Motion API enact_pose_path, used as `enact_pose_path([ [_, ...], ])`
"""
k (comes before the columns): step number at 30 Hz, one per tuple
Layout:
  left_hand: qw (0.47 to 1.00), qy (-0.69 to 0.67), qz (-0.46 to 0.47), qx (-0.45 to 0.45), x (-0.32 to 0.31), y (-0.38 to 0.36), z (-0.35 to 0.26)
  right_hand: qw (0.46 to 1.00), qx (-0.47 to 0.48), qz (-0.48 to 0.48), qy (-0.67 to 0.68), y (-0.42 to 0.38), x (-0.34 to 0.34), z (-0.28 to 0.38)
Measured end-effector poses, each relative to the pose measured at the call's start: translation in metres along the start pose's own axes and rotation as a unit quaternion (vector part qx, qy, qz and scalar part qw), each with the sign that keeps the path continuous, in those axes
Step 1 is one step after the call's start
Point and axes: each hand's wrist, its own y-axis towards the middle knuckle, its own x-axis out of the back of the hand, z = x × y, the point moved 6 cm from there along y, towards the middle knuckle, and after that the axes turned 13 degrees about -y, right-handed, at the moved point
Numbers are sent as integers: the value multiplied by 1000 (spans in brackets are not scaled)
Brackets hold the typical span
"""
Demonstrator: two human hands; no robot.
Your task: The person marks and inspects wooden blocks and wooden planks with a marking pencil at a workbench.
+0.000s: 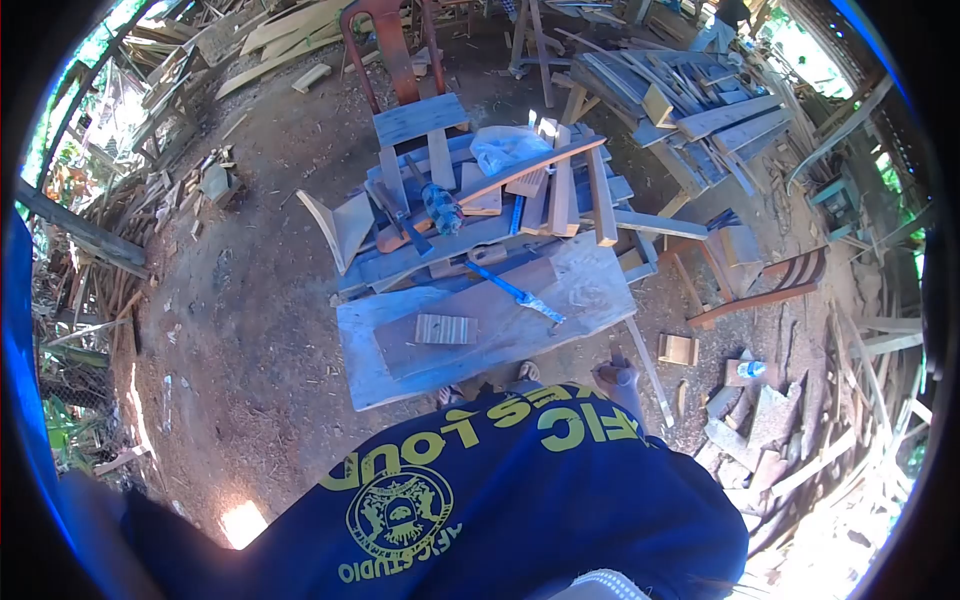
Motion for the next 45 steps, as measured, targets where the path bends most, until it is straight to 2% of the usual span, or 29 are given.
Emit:
enact_pose_path([
  [2,999,-10,-30,24,0,-8,1,985,82,67,-134,36,29,17],
  [3,998,-16,-43,37,0,-12,1,986,81,61,-135,44,43,22],
  [5,995,-19,-72,67,2,-22,1,936,205,165,-235,46,30,44],
  [6,992,-19,-88,83,1,-28,1,1000,1,-19,2,-9,-11,36],
  [11,975,-24,-161,154,6,-53,4,997,53,4,-63,16,-2,81],
  [13,965,-33,-191,177,4,-63,11,996,65,-28,-59,19,10,96],
  [15,954,-43,-221,199,1,-72,21,993,63,-18,-97,38,39,106],
  [18,937,-52,-255,234,2,-89,33,983,42,-99,-147,25,64,101],
  [19,931,-51,-268,243,4,-95,37,983,44,-97,-148,25,73,101],
  [21,918,-50,-293,264,6,-105,43,977,29,-25,-209,30,89,98],
  [22,911,-52,-302,275,7,-110,47,959,64,-56,-270,15,85,97],
  [23,905,-55,-310,286,7,-115,51,959,64,-59,-268,5,81,95],
  [25,892,-58,-327,306,9,-122,60,956,16,-122,-267,-6,79,91],
  [26,885,-58,-336,318,10,-126,63,956,15,-123,-266,-8,75,92],
  [29,860,-61,-366,351,9,-138,71,971,-39,-102,-214,-2,69,108],
  [31,845,-63,-381,370,11,-142,79,944,-14,43,-327,16,47,118],
  [32,837,-63,-392,378,11,-144,83,911,49,-34,-408,22,42,129],
  [33,826,-64,-405,386,7,-145,87,910,52,-34,-410,23,39,129],
  [35,803,-63,-434,404,-3,-148,91,920,91,-32,-380,31,33,132],
  [39,769,-55,-464,435,-4,-153,98,926,80,-22,-367,14,37,106],
  [40,758,-53,-476,443,-7,-154,99,960,22,-14,-280,-1,29,88],
  [41,745,-52,-488,453,-12,-156,99,976,19,8,-215,-18,18,75],
  [43,718,-50,-509,472,-22,-158,99,988,1,49,-147,-14,21,53],
  [45,691,-48,-528,491,-29,-160,102,997,-30,43,-60,-6,25,32],
])
